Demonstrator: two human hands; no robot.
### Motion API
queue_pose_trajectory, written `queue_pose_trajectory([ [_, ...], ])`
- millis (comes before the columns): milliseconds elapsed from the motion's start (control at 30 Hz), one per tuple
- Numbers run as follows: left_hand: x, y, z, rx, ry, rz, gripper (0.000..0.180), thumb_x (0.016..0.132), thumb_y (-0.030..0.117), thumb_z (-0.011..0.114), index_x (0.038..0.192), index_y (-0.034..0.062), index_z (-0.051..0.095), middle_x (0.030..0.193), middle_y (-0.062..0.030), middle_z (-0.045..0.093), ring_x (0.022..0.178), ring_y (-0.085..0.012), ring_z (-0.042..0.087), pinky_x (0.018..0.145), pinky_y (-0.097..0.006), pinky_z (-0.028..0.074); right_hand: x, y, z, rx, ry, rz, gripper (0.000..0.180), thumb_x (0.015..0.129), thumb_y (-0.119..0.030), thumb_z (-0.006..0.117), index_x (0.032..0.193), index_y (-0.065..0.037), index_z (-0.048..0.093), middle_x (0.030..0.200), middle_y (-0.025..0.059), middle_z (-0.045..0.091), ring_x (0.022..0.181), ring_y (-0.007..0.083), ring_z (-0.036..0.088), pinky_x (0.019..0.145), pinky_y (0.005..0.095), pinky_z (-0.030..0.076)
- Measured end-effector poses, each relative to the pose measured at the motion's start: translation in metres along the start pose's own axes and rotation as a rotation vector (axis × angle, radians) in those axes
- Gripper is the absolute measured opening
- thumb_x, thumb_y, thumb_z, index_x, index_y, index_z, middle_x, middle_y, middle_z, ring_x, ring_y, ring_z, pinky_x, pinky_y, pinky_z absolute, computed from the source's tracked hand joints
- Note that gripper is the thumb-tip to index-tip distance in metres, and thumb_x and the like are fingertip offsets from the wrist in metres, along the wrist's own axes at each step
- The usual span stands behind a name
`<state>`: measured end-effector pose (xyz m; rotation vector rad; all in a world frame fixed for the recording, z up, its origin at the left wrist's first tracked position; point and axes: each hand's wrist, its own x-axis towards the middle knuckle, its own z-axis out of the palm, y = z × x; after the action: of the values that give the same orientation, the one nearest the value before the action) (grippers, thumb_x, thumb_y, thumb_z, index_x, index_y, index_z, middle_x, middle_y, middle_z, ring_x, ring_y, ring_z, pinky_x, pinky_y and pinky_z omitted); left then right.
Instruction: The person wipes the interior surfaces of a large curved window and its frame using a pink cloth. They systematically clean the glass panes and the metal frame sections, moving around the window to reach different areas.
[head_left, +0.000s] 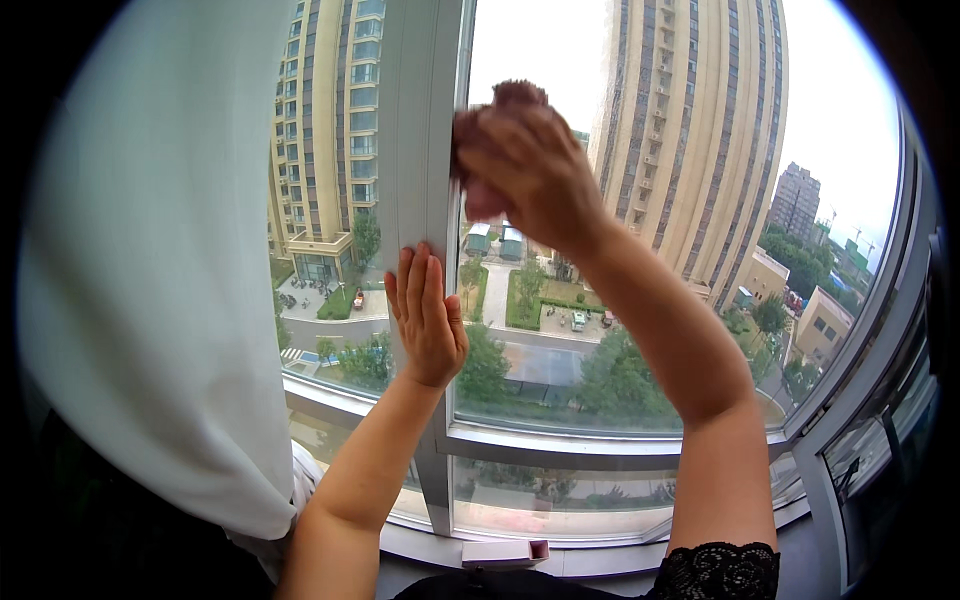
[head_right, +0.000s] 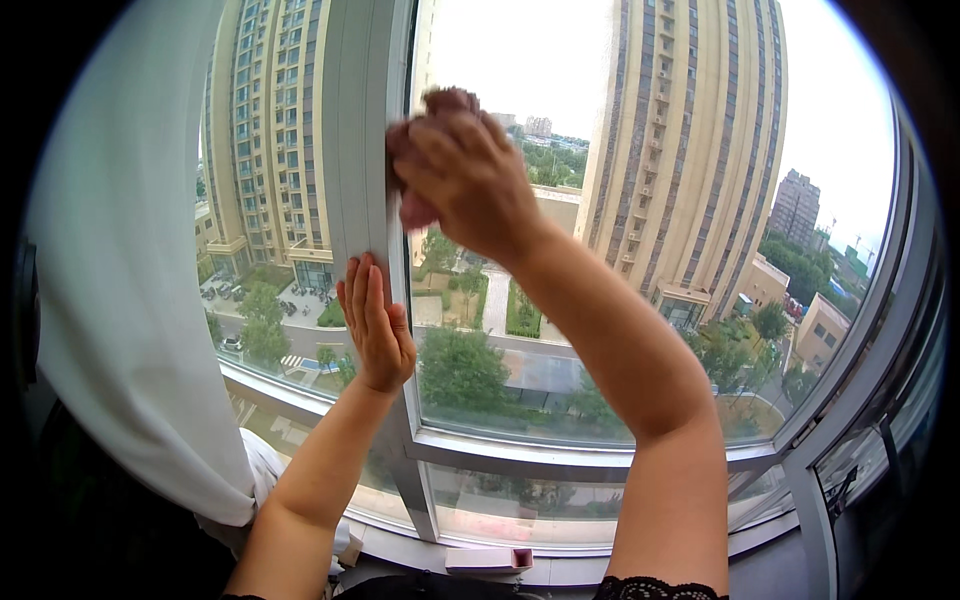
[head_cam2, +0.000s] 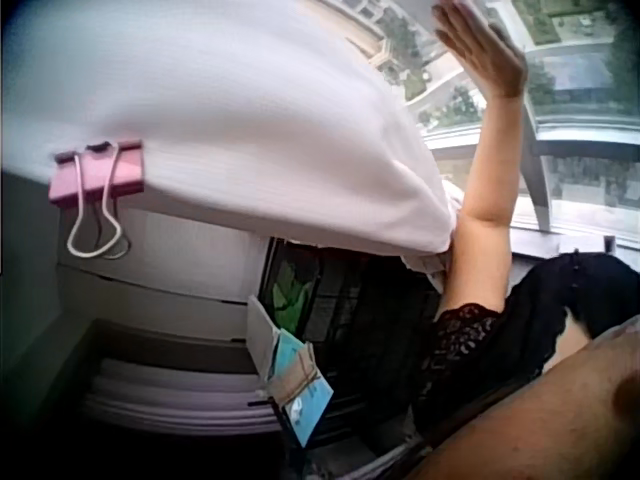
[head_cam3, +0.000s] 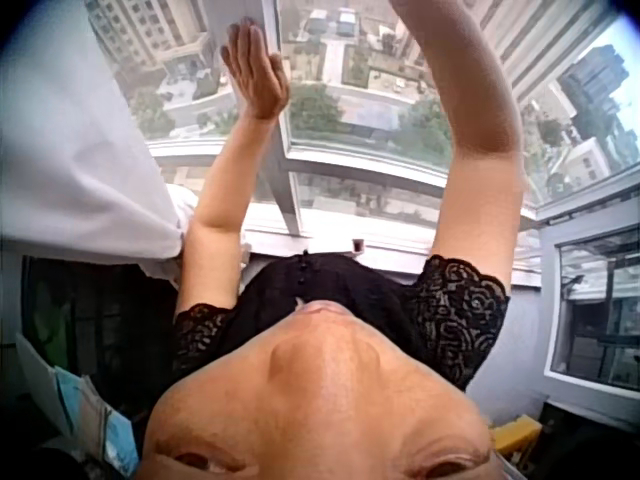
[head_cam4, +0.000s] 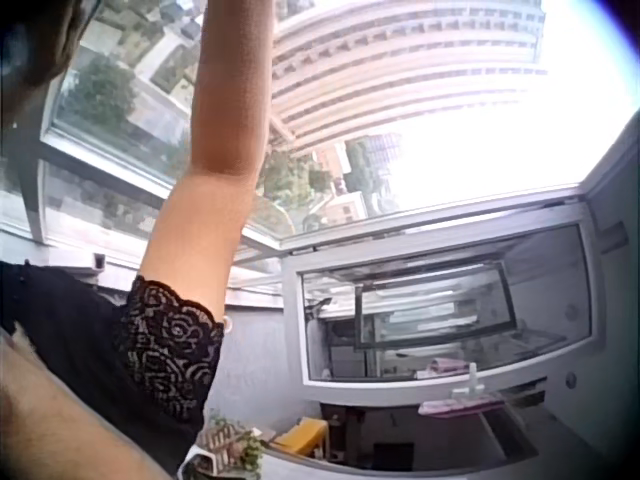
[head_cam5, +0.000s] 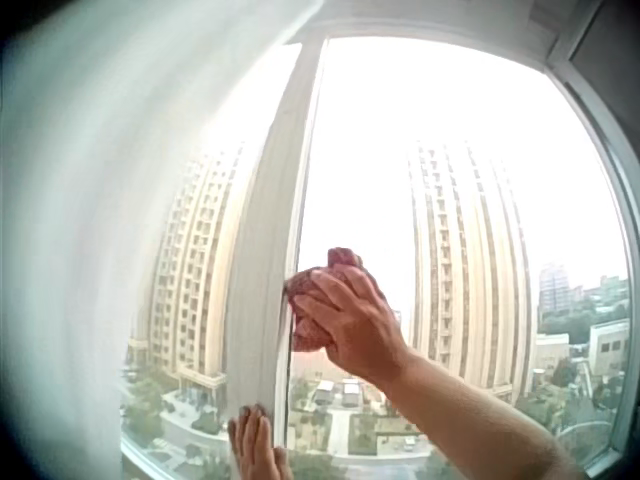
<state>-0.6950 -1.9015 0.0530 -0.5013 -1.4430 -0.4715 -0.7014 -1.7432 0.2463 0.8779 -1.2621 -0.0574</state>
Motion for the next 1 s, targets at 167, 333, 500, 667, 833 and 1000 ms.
queue_pose_trajectory([
  [167,0.005,0.021,0.019,-0.097,0.032,-0.027,0.043,0.101,0.010,0.043,0.140,-0.0071,0.042,0.146,-0.0235,0.044,0.140,-0.0416,0.036,0.118,-0.053,0.018,-0.196,-0.105,-0.066,0.222,-0.570,-0.412,0.040,0.075,-0.021,0.062,0.111,-0.002,0.066,0.117,0.0097,0.058,0.123,0.0268,0.049,0.115,0.0503,0.035],
  [333,-0.005,0.015,0.013,0.037,-0.007,-0.002,0.043,0.101,0.012,0.044,0.139,-0.0069,0.042,0.147,-0.0237,0.042,0.141,-0.0417,0.035,0.117,-0.054,0.017,-0.115,-0.026,-0.058,0.324,-0.409,-0.564,0.031,0.083,-0.032,0.072,0.106,-0.012,0.066,0.123,0.0068,0.059,0.127,0.0276,0.049,0.117,0.0464,0.035],
  [500,-0.010,0.028,0.021,0.015,-0.008,0.011,0.044,0.099,0.010,0.046,0.140,-0.0064,0.042,0.148,-0.0234,0.041,0.142,-0.0418,0.033,0.118,-0.054,0.016,0.024,0.261,-0.166,-0.545,0.105,0.300,0.014,0.094,-0.018,0.062,0.098,-0.024,0.074,0.106,0.0012,0.072,0.106,0.0212,0.066,0.097,0.0363,0.053],
  [667,-0.022,0.044,0.029,0.063,-0.027,-0.006,0.046,0.098,0.009,0.046,0.141,-0.0062,0.040,0.148,-0.0244,0.040,0.142,-0.0430,0.032,0.117,-0.056,0.016,-0.032,0.320,-0.230,-1.031,0.528,0.960,0.022,0.089,-0.033,0.066,0.098,-0.015,0.077,0.092,0.0114,0.072,0.088,0.0251,0.066,0.077,0.0418,0.056],
  [833,-0.027,0.051,0.037,0.110,-0.030,0.019,0.047,0.097,0.007,0.046,0.142,-0.0059,0.039,0.148,-0.0246,0.039,0.142,-0.0428,0.032,0.117,-0.056,0.016,0.057,0.259,-0.100,-0.560,0.368,0.534,0.028,0.086,-0.039,0.064,0.104,-0.020,0.074,0.116,0.0112,0.063,0.117,0.0334,0.050,0.104,0.0502,0.038],
  [1000,-0.033,0.045,0.040,0.153,-0.043,0.021,0.045,0.098,0.005,0.045,0.142,-0.0058,0.041,0.148,-0.0242,0.040,0.142,-0.0427,0.032,0.117,-0.056,0.017,0.031,0.080,-0.022,-0.002,-0.029,-0.254,0.031,0.074,-0.029,0.077,0.104,-0.023,0.072,0.126,0.0065,0.057,0.124,0.0327,0.049,0.112,0.0519,0.038],
])
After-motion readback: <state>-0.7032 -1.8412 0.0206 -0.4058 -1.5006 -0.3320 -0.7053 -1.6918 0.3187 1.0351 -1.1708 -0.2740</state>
